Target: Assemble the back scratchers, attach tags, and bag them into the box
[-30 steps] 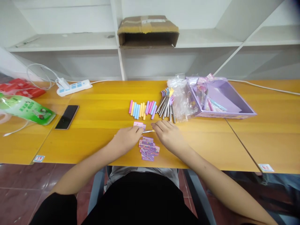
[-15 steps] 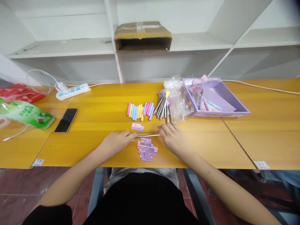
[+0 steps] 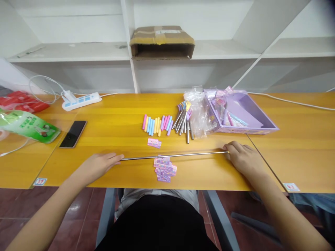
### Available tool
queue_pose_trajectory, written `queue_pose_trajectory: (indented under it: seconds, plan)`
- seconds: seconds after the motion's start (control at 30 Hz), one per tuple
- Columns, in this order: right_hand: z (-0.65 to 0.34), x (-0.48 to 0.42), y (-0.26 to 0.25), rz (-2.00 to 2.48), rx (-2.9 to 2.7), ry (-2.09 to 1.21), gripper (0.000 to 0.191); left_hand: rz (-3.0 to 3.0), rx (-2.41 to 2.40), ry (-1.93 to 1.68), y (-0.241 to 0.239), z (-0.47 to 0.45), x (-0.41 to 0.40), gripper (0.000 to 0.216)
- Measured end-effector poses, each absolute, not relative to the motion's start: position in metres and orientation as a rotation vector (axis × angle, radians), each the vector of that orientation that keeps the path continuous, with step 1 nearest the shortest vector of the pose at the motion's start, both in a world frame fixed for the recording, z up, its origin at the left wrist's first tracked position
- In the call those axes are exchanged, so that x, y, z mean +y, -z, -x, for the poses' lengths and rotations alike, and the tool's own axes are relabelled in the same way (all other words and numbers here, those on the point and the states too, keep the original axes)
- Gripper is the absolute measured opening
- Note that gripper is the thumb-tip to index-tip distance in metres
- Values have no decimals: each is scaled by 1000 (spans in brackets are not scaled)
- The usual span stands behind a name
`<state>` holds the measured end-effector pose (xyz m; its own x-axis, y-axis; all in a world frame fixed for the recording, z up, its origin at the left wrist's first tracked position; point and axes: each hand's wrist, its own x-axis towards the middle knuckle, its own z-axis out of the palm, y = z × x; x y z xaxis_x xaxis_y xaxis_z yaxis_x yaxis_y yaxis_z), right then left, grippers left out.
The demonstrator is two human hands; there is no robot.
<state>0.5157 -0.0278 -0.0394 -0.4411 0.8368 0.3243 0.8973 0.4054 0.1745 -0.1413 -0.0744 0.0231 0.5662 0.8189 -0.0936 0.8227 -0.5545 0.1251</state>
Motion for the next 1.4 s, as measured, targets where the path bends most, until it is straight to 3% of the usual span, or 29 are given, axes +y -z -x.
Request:
queue_pose_trajectory:
  seconds: [0.37, 0.63, 0.9, 1.17, 1.4]
  plan:
    - [-545, -58, 27, 1661, -2423, 273, 3, -2744, 1336, 3, -13, 151, -76, 36]
    - [-546, -71, 53, 1757, -2296, 276, 12, -2779, 1750, 51, -16, 136, -79, 26]
    - [-531, -66, 46, 1738, -2149, 196, 15, -2730, 1598, -81, -15, 130, -90, 24]
    - [-517, -50, 56, 1805, -2055, 200, 24, -2582, 1861, 296, -4, 123, -80, 25]
    - [-450, -38, 44, 1911, -2116, 109, 25, -2435, 1814, 501, -17, 53, -65, 30]
